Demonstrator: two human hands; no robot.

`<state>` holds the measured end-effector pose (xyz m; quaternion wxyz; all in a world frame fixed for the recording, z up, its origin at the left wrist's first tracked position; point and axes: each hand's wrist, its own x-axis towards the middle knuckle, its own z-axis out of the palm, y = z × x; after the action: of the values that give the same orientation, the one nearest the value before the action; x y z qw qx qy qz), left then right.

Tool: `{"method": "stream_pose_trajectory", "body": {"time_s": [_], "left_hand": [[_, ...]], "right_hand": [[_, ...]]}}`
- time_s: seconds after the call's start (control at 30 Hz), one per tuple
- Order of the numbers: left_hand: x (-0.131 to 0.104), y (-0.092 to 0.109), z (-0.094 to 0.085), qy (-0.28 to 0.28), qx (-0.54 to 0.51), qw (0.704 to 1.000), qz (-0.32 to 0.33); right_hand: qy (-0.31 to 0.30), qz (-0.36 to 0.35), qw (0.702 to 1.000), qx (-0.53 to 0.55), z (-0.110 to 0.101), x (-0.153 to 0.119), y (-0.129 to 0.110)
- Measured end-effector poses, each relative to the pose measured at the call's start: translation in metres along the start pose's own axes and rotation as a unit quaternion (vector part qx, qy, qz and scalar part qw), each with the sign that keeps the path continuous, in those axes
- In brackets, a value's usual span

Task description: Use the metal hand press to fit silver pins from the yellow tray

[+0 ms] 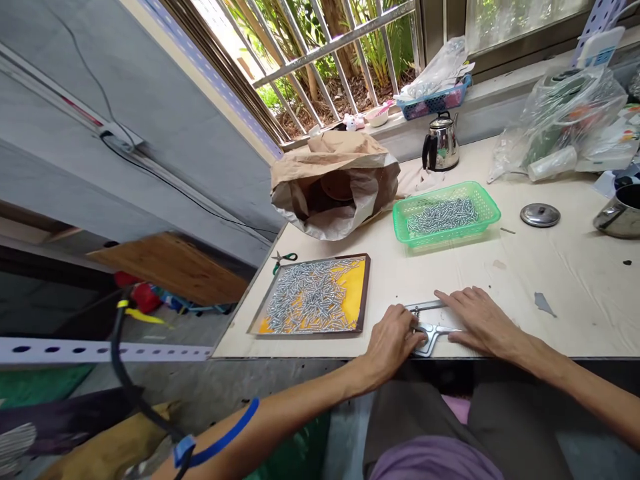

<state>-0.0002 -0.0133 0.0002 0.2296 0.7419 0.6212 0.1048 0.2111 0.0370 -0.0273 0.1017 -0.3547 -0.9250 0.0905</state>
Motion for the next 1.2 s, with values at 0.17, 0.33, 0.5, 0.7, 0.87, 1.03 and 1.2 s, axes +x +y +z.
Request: {"method": "stream_pose_trajectory", "body": {"time_s": [0.17, 0.33, 0.5, 0.7, 0.87, 1.03, 1.2], "left_hand": [[0.033, 0.009, 0.011, -0.034, 0.044, 0.975, 0.216], [0.050, 0.015, 0.011, -0.074, 0.121, 0.966, 0.215], [0.052, 0.019, 0.014, -0.083, 0.117, 0.968, 0.204], [0.047, 0.018, 0.021, -0.031, 0.121, 0.973, 0.192], [0.017, 0.022, 0.052, 0.102, 0.079, 0.965, 0.227], [0.001, 0.032, 0.073, 0.124, 0.012, 0.959, 0.255], [-0.001, 0.034, 0.071, 0.135, -0.007, 0.958, 0.253]], "right_hand": [[0.021, -0.002, 1.000, 0.018, 0.002, -0.006, 0.006], [-0.013, 0.030, 0.999, -0.009, -0.014, -0.011, 0.010], [0.000, 0.024, 1.000, 0.012, -0.016, -0.005, 0.007], [0.006, 0.024, 1.000, 0.004, -0.018, -0.003, 0.012], [-0.034, 0.011, 0.999, 0.023, -0.025, 0.004, 0.039], [-0.010, 0.069, 0.997, -0.032, -0.025, 0.026, 0.056], [-0.005, 0.003, 0.999, -0.045, -0.030, 0.048, 0.013]]}}
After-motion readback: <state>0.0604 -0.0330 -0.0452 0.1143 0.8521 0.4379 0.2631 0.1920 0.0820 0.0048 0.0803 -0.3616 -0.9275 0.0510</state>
